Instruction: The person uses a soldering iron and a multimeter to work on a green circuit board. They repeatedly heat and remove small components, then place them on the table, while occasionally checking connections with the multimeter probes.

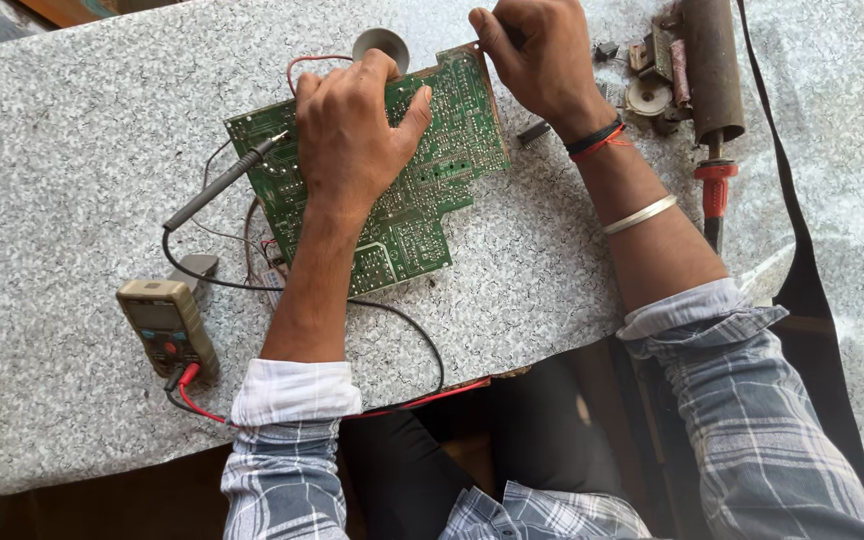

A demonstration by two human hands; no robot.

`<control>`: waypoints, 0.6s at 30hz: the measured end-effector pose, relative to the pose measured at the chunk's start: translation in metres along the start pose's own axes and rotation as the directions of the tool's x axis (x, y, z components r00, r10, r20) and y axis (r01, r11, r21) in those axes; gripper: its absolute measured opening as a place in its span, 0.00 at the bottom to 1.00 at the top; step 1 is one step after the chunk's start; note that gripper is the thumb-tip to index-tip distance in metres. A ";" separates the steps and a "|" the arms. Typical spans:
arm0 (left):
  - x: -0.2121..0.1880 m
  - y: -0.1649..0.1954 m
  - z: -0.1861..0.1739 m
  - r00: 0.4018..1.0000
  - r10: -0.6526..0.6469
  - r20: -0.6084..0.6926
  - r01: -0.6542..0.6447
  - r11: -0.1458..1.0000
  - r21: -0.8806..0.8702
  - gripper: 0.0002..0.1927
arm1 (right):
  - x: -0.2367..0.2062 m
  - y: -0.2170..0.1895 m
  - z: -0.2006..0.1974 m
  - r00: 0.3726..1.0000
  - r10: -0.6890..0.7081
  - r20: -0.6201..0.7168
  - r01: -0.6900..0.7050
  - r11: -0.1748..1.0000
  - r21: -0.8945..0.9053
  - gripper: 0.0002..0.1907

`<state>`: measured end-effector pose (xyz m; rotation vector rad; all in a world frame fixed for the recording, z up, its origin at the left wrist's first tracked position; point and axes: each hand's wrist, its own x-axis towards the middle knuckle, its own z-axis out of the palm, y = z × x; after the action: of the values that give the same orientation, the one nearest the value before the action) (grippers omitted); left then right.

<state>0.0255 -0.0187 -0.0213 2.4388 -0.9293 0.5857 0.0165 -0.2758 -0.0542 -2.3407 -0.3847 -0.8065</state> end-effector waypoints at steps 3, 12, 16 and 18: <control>0.002 0.000 -0.001 1.000 -0.008 0.007 0.008 1.000 -0.006 0.16 | 0.001 -0.001 0.000 1.000 0.014 -0.013 -0.014 1.000 -0.011 0.26; 0.001 -0.002 0.003 1.000 -0.010 0.021 0.010 1.000 -0.004 0.16 | 0.003 -0.010 -0.005 0.998 -0.050 -0.037 0.046 0.994 -0.102 0.23; 0.001 -0.003 0.003 1.000 0.005 -0.004 -0.005 1.000 -0.009 0.16 | 0.002 -0.018 -0.007 0.997 -0.076 -0.032 0.070 0.987 -0.143 0.20; 0.001 -0.002 0.003 1.000 0.004 0.000 -0.004 1.000 -0.010 0.16 | 0.001 -0.021 -0.009 0.996 -0.082 -0.033 0.077 0.986 -0.149 0.19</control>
<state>0.0280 -0.0196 -0.0241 2.4283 -0.9346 0.5811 0.0038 -0.2652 -0.0385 -2.4554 -0.4167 -0.9461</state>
